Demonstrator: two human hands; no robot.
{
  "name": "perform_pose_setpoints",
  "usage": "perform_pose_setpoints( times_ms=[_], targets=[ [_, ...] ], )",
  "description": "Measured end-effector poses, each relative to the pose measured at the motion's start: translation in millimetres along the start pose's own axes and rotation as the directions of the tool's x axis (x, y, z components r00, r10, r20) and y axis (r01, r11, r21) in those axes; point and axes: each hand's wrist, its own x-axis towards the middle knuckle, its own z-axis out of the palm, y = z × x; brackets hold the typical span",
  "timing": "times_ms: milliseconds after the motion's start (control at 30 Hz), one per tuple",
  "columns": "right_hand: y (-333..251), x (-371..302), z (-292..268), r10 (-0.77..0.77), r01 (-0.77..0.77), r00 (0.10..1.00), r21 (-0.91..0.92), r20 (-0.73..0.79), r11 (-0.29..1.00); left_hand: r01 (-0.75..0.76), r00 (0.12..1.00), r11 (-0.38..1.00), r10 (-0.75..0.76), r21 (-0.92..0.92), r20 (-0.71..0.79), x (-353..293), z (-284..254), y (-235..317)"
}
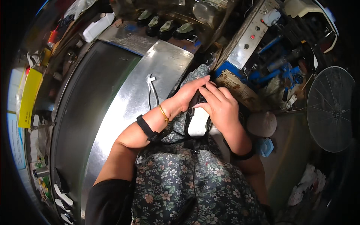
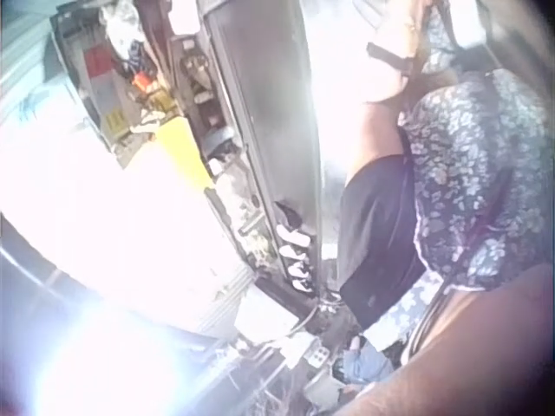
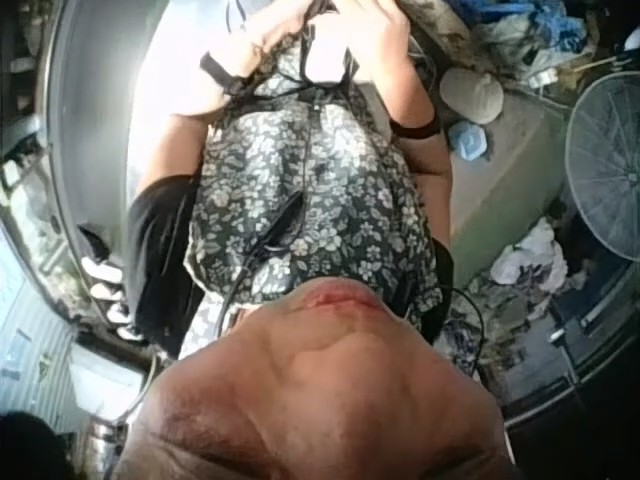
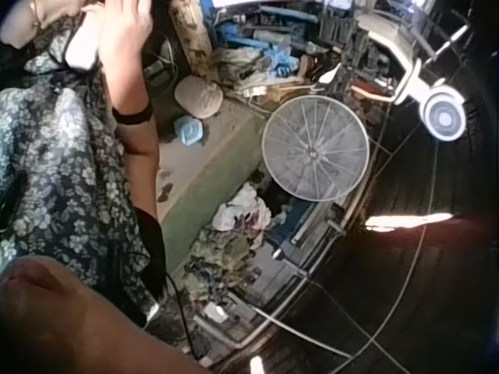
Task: Assembling shoe components on a production line using machinery and hand tools.
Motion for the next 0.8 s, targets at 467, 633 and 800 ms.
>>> perform_pose_setpoints(
  times_ms=[467,633,800],
  targets=[
    [40.6,-71.1,75.0,0.574,-0.48,0.785,0.815,0.234,0.325,-0.385,0.649,0.074,0.73,0.92,0.213,-10.4,-5.2,-19.7],
    [70.7,-81.8,73.6,0.576,-0.696,0.685,0.634,0.446,0.337,-0.286,0.901,0.523,0.432,0.803,0.039,9.6,-29.9,17.0],
    [89.8,-96.5,83.8,0.41,-0.623,0.348,0.534,0.843,-0.571,-0.017,0.954,0.846,0.174,0.533,-0.245,-11.1,-54.3,-0.2]
  ],
)
